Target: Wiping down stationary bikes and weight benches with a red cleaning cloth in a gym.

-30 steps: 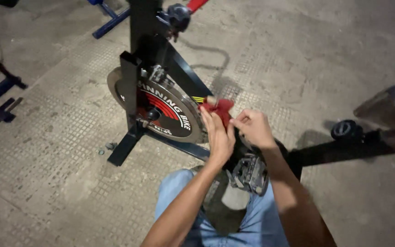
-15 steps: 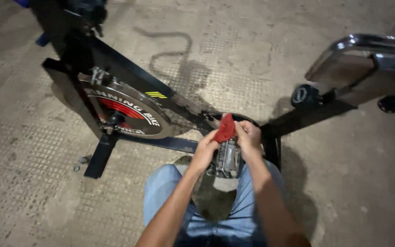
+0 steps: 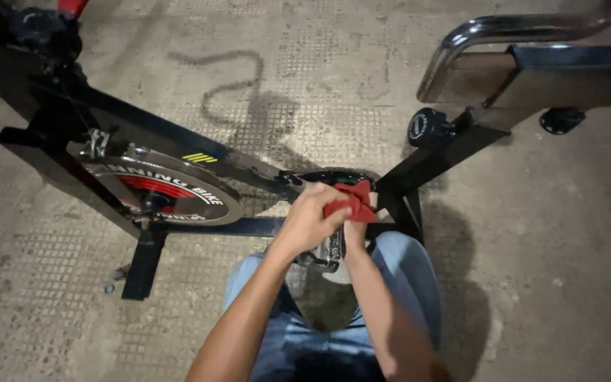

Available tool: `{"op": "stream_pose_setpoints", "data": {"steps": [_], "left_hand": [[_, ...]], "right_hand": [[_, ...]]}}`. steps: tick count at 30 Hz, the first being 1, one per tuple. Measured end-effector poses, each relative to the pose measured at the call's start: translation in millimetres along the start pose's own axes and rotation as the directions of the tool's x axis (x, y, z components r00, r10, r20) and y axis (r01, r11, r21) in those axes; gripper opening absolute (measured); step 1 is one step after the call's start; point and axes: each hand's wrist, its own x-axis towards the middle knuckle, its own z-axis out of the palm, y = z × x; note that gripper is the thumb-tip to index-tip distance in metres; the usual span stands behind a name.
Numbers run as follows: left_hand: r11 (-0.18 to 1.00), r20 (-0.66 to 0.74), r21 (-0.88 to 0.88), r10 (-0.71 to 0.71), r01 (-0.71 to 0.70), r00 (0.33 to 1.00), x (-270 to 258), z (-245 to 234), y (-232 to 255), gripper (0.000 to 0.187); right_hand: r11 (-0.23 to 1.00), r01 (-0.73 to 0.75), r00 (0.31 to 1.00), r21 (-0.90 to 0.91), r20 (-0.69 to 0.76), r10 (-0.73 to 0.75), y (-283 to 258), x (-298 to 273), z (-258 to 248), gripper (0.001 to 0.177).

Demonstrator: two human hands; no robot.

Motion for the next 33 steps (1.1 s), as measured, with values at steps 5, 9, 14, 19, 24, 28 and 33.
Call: {"op": "stream_pose_setpoints", "data": {"steps": [5,9,14,19,24,28,33], "left_hand": [[0.968,-0.019,-0.132,-0.218,0.214,0.976,22.7,40.8,-70.2,0.028],[0.970,0.022,-0.240,-0.041,0.046,0.999,18.0,33.1,-70.6,0.027],[0.952,0.269,-0.252,-0.104,0.174,0.957,36.5,12.3,-48.6,0.029],[0.995,0.191,-0.097,-0.021,0.040,0.981,66.2,29.1,-20.9,0.027],[0.904,0.385,0.273,0.210,-0.329,0.899,98.2,92.1,-87.0,0.025],[0.898,0.440,0.421,-0.078,-0.129,0.895,105.8,67.2,-34.9,0.030],[0.807,0.103,-0.537,-0.227,0.247,0.968,105.4,105.6,-29.1,0.040]], "right_hand": [[0.985,-0.007,1.000,-0.170,-0.025,0.002,-9.8,-7.2,-9.3,0.020],[0.997,-0.055,0.997,-0.054,-0.060,0.052,0.5,-4.3,-11.8,0.030],[0.974,-0.101,0.992,0.203,-0.057,0.114,-23.2,-13.2,-5.0,0.024],[0.919,-0.189,0.979,0.347,-0.008,0.204,-15.3,-15.8,-21.8,0.020],[0.877,-0.240,0.966,0.417,0.013,0.258,2.5,-10.8,-30.9,0.004],[0.845,-0.269,0.959,0.462,0.047,0.280,-23.6,-13.2,-39.5,0.005],[0.611,-0.386,0.895,0.691,0.122,0.428,-26.2,7.0,-90.4,0.019]]}}
